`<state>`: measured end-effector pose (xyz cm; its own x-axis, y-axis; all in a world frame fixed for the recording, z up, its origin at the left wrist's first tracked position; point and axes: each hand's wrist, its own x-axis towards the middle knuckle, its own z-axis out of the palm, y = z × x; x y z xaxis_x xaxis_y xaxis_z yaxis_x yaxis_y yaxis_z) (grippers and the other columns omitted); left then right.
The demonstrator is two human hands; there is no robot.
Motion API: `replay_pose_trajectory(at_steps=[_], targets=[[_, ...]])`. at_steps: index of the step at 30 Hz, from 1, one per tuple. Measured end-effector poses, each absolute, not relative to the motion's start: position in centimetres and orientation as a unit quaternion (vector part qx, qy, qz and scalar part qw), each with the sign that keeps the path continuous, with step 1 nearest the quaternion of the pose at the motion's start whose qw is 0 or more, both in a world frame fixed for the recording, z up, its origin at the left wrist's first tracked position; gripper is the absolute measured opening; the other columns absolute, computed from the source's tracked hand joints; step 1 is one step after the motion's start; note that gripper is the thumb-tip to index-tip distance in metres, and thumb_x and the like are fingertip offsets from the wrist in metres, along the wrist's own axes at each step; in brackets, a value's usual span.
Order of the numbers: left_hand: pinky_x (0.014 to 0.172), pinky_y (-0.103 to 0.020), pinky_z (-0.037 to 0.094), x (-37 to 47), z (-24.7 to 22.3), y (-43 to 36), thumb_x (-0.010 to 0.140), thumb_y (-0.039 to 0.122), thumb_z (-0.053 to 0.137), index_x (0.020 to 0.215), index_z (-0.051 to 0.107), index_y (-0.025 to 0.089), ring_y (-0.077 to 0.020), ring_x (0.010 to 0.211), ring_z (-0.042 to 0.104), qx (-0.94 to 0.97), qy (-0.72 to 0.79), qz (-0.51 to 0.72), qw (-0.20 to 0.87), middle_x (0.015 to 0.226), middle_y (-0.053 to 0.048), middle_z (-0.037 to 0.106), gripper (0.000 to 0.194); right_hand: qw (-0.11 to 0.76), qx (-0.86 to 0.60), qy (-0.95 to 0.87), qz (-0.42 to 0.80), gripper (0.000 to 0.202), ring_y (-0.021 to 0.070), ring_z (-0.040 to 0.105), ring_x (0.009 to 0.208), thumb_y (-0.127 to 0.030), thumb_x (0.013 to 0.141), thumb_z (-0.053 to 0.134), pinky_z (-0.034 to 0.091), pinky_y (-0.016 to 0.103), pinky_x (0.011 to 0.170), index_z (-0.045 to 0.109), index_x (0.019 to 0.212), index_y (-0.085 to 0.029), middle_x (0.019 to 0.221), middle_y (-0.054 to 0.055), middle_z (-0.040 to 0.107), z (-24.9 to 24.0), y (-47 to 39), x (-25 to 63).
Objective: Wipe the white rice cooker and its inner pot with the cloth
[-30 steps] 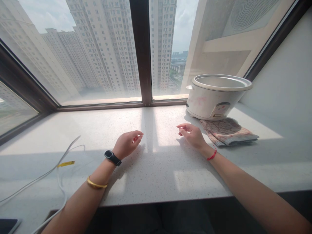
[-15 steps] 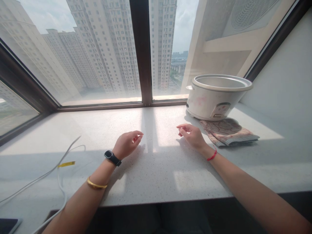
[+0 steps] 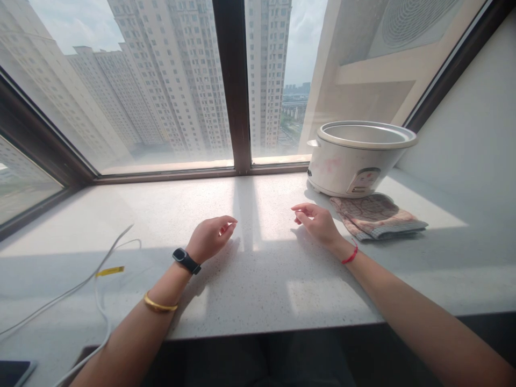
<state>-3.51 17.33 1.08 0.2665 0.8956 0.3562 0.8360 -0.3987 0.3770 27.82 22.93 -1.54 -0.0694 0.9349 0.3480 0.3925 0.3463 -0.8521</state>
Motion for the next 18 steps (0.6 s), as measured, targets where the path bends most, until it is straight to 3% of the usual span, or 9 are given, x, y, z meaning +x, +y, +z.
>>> replay_pose_trajectory(at_steps=[18], targets=[[0.064,-0.028,0.047,-3.38,1.07,17.41,0.095,0.029,0.052,0.101,0.071,0.017,-0.0156,0.065,0.064,0.797,0.544,0.26,0.047,0.077,-0.004,0.072,0.022,0.468,-0.495,-0.674,0.286,0.026,0.0165,0.066,0.063,-0.032,0.08,0.058,0.052,0.03,0.067,0.074,0.091,-0.016,0.07,0.004,0.07,-1.47,22.82,27.76]])
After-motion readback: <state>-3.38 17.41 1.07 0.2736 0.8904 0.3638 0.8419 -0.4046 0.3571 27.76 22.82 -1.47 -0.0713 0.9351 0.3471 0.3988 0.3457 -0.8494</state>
